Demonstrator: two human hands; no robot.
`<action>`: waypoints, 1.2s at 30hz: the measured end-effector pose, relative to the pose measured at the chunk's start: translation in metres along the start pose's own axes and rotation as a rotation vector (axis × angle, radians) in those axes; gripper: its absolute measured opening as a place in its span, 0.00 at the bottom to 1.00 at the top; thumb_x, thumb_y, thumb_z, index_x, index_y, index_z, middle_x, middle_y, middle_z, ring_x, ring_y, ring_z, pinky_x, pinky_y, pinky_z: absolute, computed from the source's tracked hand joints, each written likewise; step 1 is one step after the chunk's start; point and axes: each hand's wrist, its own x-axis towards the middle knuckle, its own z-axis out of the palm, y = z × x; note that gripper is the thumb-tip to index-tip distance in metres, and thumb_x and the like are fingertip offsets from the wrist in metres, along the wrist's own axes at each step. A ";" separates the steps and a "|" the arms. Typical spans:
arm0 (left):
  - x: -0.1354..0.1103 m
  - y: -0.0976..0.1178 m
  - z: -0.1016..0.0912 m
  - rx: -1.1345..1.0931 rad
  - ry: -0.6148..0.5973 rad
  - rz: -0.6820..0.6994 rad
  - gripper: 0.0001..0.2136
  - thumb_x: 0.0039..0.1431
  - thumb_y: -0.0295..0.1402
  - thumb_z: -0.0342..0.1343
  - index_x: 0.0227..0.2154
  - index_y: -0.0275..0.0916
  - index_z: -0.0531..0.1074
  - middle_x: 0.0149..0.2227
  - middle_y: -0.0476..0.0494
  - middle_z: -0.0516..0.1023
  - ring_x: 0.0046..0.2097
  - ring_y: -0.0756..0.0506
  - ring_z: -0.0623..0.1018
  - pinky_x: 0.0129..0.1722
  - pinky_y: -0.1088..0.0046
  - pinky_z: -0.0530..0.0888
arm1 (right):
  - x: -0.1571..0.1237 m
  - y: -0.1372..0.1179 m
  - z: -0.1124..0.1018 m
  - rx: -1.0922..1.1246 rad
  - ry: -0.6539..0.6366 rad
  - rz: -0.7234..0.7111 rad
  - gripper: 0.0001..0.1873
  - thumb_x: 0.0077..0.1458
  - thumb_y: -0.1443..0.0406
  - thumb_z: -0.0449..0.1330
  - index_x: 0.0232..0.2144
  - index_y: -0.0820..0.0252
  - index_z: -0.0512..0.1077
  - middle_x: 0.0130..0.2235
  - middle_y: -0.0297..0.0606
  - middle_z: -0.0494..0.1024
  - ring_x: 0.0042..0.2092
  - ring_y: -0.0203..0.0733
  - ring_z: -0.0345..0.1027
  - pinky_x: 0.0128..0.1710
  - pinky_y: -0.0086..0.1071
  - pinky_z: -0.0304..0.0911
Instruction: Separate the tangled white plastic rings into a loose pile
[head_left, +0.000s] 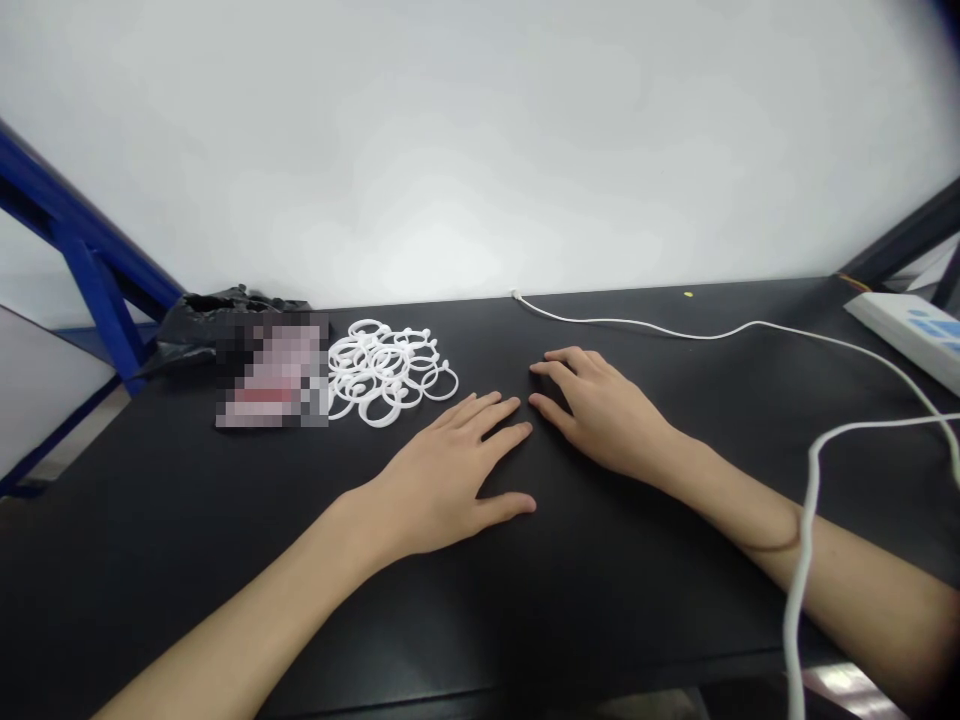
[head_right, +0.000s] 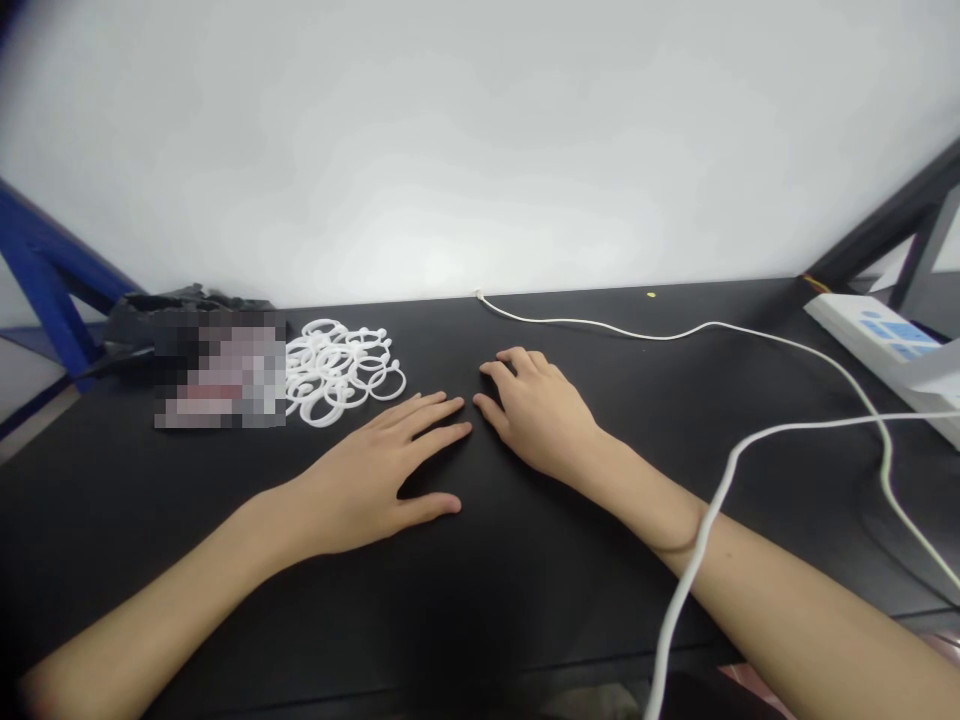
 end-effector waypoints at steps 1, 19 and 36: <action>0.000 0.000 0.000 -0.001 0.001 0.000 0.32 0.63 0.53 0.50 0.63 0.39 0.61 0.68 0.40 0.56 0.70 0.38 0.52 0.68 0.55 0.55 | 0.000 0.000 0.000 -0.001 0.000 -0.001 0.22 0.64 0.59 0.52 0.54 0.66 0.70 0.55 0.51 0.71 0.54 0.55 0.66 0.55 0.48 0.65; -0.001 -0.001 -0.001 -0.002 0.024 0.016 0.31 0.63 0.52 0.51 0.62 0.39 0.62 0.68 0.39 0.58 0.69 0.37 0.54 0.67 0.54 0.56 | -0.001 -0.001 -0.002 0.009 0.003 -0.006 0.21 0.64 0.59 0.52 0.54 0.65 0.70 0.55 0.52 0.71 0.54 0.55 0.66 0.53 0.49 0.66; -0.010 -0.044 -0.025 0.404 0.547 -0.411 0.11 0.65 0.38 0.49 0.40 0.38 0.74 0.39 0.35 0.73 0.44 0.33 0.70 0.41 0.53 0.69 | 0.000 -0.002 -0.005 0.009 -0.033 0.005 0.22 0.64 0.57 0.51 0.54 0.63 0.70 0.56 0.51 0.70 0.55 0.56 0.65 0.53 0.49 0.66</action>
